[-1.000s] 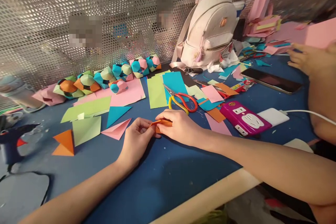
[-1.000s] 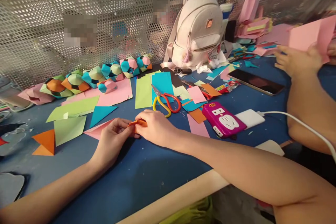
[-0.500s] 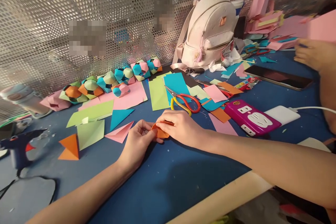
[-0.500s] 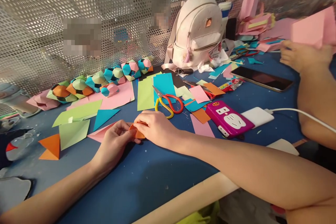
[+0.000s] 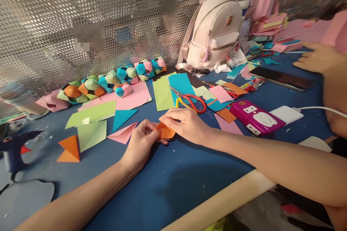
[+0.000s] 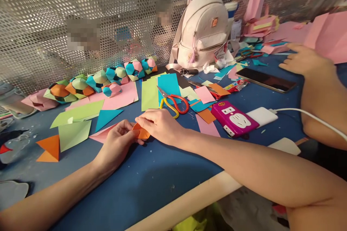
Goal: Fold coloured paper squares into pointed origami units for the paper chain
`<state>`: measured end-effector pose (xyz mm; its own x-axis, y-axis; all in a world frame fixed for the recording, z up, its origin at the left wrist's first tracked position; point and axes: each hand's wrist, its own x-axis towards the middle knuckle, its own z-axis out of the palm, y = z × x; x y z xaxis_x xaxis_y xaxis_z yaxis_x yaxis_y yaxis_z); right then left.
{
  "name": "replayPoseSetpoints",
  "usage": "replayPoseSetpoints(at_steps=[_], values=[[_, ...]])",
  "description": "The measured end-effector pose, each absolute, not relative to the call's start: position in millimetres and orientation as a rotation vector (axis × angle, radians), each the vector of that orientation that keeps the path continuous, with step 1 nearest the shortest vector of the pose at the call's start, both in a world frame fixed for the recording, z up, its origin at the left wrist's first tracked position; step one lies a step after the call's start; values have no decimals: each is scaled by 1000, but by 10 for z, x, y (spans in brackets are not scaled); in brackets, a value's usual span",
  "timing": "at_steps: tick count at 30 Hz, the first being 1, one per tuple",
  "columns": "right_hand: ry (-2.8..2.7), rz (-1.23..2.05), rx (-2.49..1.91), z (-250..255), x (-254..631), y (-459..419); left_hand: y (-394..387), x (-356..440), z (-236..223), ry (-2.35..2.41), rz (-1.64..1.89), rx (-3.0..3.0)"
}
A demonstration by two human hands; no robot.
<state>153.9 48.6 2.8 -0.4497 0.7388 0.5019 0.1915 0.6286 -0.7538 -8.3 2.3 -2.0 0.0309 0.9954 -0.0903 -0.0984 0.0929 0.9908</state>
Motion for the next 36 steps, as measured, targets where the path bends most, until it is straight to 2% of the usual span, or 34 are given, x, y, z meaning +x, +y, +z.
replayPoseSetpoints(at_steps=[6,15,21,36], values=[[-1948,834,-878,14,1593,510,63,-61,-32,1160,1237,1009],[-2016,817,-884,-50,1584,482,66,-4,-15,1159,1240,1042],[-1928,932,-857,-49,1579,493,71,-2,-9,1140,1217,1042],[-1979,829,-803,-30,1533,485,72,10,0,1224,1259,993]])
